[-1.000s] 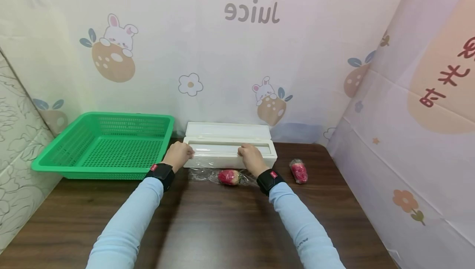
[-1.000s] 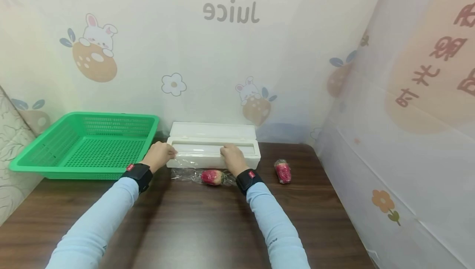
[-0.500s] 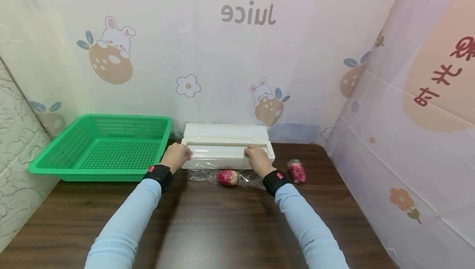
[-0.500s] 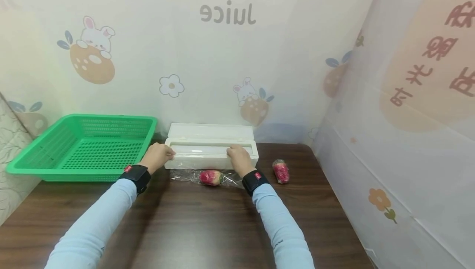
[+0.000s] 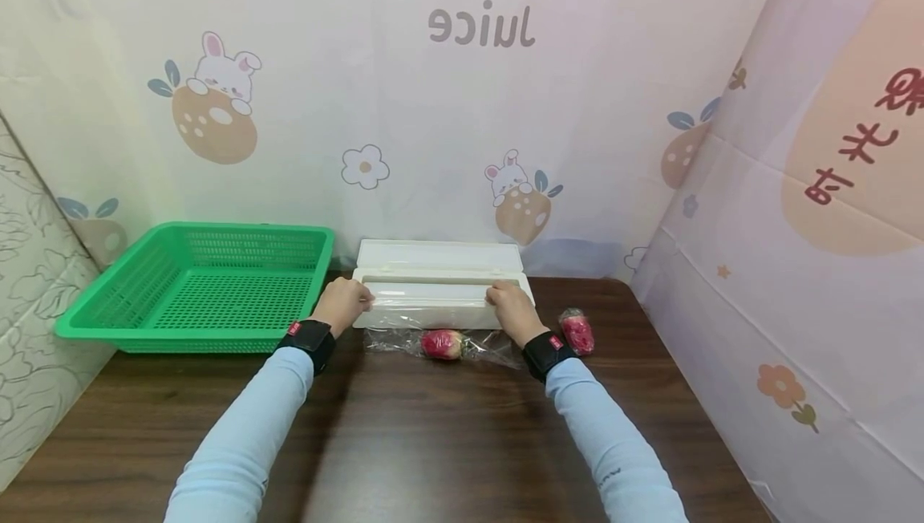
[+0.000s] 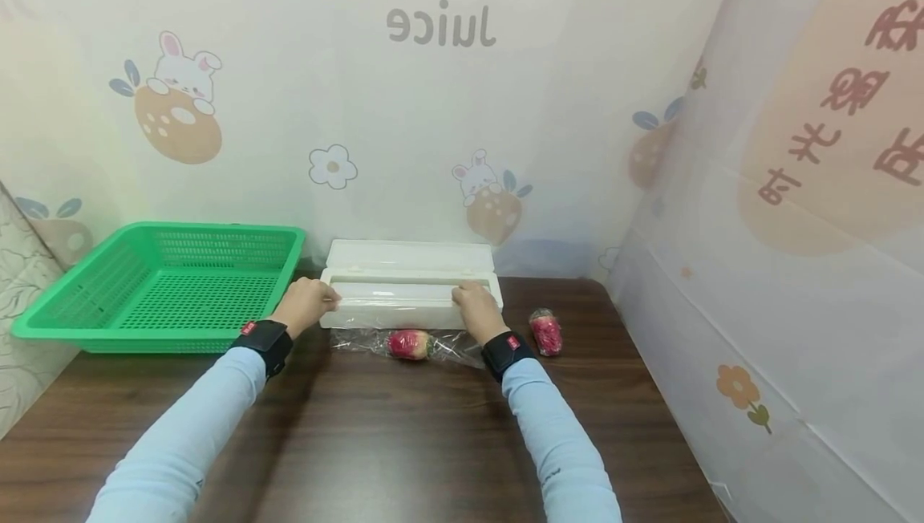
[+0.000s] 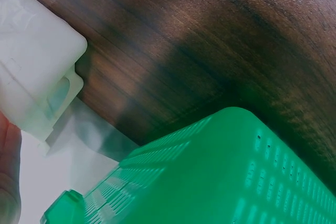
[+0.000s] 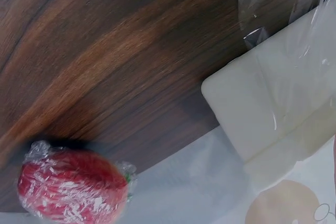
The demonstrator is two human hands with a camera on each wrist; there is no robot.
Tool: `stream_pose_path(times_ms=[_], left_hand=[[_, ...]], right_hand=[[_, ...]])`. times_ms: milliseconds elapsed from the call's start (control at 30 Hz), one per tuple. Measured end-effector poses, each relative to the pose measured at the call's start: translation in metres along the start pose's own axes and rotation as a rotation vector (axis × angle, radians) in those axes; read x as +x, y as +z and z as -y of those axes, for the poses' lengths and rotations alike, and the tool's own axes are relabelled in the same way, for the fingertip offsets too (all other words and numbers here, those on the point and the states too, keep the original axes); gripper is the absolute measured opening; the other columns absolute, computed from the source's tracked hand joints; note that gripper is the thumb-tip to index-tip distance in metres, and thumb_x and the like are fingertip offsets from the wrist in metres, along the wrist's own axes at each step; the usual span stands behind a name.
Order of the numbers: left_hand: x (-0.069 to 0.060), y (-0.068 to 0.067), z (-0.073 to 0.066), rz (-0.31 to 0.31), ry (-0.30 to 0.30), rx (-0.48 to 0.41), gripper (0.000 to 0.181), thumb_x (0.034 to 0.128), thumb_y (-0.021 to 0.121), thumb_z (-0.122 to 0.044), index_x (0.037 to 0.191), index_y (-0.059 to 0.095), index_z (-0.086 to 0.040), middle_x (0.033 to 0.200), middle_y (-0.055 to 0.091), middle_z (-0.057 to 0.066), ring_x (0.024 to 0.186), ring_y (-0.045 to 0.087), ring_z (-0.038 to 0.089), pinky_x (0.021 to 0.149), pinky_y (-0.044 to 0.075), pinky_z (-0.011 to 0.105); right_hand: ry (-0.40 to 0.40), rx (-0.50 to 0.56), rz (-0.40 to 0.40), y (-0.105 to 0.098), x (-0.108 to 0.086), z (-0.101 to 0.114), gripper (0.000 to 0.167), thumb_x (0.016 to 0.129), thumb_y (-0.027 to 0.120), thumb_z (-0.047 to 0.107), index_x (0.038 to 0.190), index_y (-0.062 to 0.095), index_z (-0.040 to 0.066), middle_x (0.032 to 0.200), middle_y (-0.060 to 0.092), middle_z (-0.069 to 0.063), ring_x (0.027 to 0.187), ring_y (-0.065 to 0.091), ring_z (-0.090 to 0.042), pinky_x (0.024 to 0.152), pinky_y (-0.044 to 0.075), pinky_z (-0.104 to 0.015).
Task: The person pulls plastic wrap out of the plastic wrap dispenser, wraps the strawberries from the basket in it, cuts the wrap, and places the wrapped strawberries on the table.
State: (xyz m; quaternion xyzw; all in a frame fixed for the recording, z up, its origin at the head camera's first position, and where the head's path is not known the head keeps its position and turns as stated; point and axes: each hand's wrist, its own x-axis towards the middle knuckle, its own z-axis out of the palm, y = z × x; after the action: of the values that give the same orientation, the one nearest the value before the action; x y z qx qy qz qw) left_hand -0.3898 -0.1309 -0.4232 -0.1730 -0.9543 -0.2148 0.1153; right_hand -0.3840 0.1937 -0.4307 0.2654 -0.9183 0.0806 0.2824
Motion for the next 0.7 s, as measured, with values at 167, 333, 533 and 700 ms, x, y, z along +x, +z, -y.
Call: stream_pose_path(times_ms=[167, 333, 533, 700], left_hand=[[0.001, 0.001, 0.002, -0.007, 0.001, 0.005, 0.014, 0.0773, 0.071, -0.009, 0.09, 0.074, -0.005, 0.089, 0.071, 0.012, 0.082, 0.065, 0.027, 0.07, 0.051, 0.039], [0.001, 0.001, 0.003, -0.004, 0.002, 0.007, 0.014, 0.0779, 0.07, -0.009, 0.091, 0.074, -0.005, 0.09, 0.071, 0.012, 0.082, 0.065, 0.028, 0.07, 0.051, 0.04], [0.001, 0.001, 0.003, -0.006, -0.01, 0.001, 0.014, 0.0782, 0.071, -0.01, 0.091, 0.074, -0.006, 0.09, 0.071, 0.012, 0.083, 0.065, 0.027, 0.071, 0.051, 0.04], [0.0, 0.001, 0.002, -0.004, -0.017, -0.008, 0.015, 0.0779, 0.071, -0.01, 0.091, 0.074, -0.005, 0.091, 0.07, 0.013, 0.084, 0.065, 0.028, 0.072, 0.051, 0.041]], right_hand=[[-0.005, -0.014, 0.002, -0.001, -0.005, -0.012, 0.016, 0.073, 0.059, -0.008, 0.068, 0.056, 0.007, 0.075, 0.054, -0.007, 0.077, 0.058, -0.026, 0.064, 0.047, -0.036], [0.009, -0.029, -0.005, -0.005, -0.011, -0.021, 0.015, 0.072, 0.062, -0.008, 0.068, 0.058, 0.006, 0.076, 0.056, -0.008, 0.074, 0.058, -0.026, 0.064, 0.048, -0.037], [0.031, -0.054, -0.013, -0.009, -0.017, -0.031, 0.018, 0.068, 0.065, -0.011, 0.068, 0.059, 0.006, 0.076, 0.059, -0.007, 0.073, 0.058, -0.026, 0.063, 0.049, -0.038], [0.014, -0.053, -0.003, -0.01, -0.019, -0.035, 0.021, 0.064, 0.065, -0.014, 0.069, 0.06, 0.006, 0.073, 0.056, -0.007, 0.071, 0.057, -0.025, 0.062, 0.049, -0.037]])
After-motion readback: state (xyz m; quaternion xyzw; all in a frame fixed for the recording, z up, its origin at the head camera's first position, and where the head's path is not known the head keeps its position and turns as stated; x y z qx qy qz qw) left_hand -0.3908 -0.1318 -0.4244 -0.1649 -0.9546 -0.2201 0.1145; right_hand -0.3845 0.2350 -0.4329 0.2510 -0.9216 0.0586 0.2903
